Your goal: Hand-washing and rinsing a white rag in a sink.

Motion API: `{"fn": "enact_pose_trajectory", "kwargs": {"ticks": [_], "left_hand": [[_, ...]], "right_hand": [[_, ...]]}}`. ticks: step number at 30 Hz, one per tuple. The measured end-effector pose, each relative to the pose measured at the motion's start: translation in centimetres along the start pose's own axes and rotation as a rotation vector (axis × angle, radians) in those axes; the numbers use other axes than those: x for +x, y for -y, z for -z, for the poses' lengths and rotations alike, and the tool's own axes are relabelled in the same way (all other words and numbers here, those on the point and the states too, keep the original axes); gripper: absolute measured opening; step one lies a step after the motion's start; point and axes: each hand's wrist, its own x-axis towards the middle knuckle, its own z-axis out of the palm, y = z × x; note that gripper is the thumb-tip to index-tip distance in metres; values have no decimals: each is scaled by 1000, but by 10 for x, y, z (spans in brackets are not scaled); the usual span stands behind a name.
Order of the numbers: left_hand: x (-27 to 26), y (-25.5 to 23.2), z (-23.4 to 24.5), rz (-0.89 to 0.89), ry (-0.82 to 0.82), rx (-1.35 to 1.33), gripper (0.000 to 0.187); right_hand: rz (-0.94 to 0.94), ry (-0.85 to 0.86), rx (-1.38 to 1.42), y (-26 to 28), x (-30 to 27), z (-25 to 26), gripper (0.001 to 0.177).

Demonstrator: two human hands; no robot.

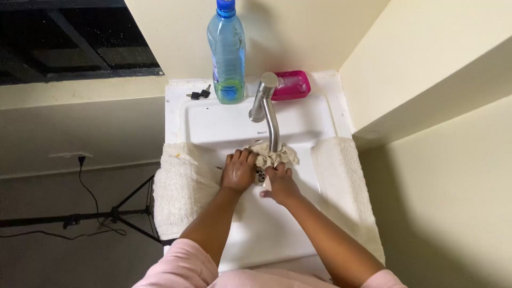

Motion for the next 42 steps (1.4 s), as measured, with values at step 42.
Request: {"fn": "enact_pose_trajectory", "kwargs": {"ticks": [42], "left_hand": [[-71,-63,95,830,526,-2062,86]], "right_hand": [[-458,-292,1847,-16,-29,98,37]]}}
